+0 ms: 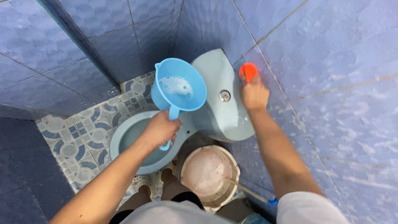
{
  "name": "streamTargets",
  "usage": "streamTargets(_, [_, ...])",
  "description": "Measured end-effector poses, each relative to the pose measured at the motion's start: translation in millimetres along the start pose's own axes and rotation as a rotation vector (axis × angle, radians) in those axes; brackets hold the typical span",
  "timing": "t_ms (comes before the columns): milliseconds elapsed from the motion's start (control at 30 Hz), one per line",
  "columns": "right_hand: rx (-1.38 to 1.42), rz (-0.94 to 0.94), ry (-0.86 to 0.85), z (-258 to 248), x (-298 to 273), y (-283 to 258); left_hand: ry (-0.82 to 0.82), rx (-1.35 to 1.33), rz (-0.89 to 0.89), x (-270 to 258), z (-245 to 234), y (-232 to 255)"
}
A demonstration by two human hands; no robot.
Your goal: The person scrubs the blue tiled walls and the toilet using a red sponge and soapy water from a blue plastic jug. They wipe the wall tiles, the toilet tank, and the rim of the bowl, repeatedly dipping the sponge into the jug to apply the cleaning solution.
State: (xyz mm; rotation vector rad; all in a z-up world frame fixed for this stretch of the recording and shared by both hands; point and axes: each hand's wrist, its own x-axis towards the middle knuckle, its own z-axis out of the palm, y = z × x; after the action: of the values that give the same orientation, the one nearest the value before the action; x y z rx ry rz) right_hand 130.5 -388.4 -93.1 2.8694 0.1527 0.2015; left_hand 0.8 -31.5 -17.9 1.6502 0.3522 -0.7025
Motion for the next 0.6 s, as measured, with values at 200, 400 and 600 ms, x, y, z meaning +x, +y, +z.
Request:
streamTargets(200, [0.278, 0.502, 0.099, 0.9, -143.0, -8.9, -0.001, 0.033, 0.043, -0.9, 0.1, 10.3])
streamTargets(400, [0.456, 0.396, -0.102, 22.9, -159.0, -56.7, -0.062, 0.062, 0.064, -10.2, 16.9, 24.9])
streamTargets(600, [0.432, 0.591, -0.115, 14.8, -133.5, -47.6, -0.057, 0.155, 0.099, -19.1, 24.8, 30.2])
